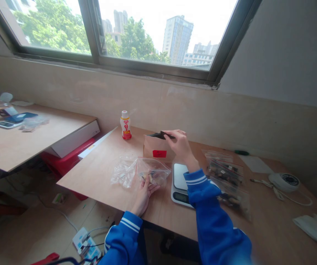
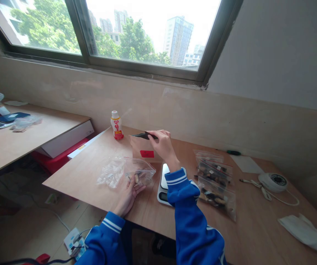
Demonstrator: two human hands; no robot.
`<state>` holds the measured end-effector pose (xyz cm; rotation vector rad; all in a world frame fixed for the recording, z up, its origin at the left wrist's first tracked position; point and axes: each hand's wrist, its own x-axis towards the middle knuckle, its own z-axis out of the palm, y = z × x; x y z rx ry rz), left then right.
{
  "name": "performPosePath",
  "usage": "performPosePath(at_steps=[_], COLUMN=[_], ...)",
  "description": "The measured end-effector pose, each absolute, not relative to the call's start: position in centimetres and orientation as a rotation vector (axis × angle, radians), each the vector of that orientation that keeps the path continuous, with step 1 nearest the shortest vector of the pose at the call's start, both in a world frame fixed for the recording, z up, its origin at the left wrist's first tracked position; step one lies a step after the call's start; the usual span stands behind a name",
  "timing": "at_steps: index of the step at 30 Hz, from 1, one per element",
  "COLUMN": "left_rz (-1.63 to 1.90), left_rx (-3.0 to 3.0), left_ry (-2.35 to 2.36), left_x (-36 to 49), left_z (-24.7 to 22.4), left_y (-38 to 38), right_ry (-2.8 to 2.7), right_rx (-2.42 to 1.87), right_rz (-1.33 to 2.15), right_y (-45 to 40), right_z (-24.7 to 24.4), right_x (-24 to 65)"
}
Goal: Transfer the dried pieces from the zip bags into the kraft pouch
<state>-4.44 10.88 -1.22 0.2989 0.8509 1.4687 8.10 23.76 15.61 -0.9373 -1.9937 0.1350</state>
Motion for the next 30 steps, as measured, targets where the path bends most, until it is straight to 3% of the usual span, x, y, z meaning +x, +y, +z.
performPosePath(at_steps=[8,14,17,23,30], left_rz=[1.479,1.449,1.448,1.449,1.466], left_rx=[0.289,0.367,0.370,0.371,0.375], left_ry=[0.856,0.742,0.731,0.770,0.755], left_x=[-4.6,-4.8,-4.9,-4.8,-4.7], left_z=[-1.2,-0.4,-0.4,-0.6,-1.0], left_y=[10.9,10.7,10.7,10.8,10.9], right_ry=[-1.997,-2.205,-2.463,-2.666,-2.641], right_rx=[-0.886,-0.836,-1.003,-1.089,-1.187], right_rz=[0.064,0.777,0.952,0.848,0.750], right_y=[21.4,18.8,18.9,19.6,19.8], right_z=[16.8,15.6,13.3,9.4,8.9], right_x=[8.3,8.2,7.7,6.7,7.5])
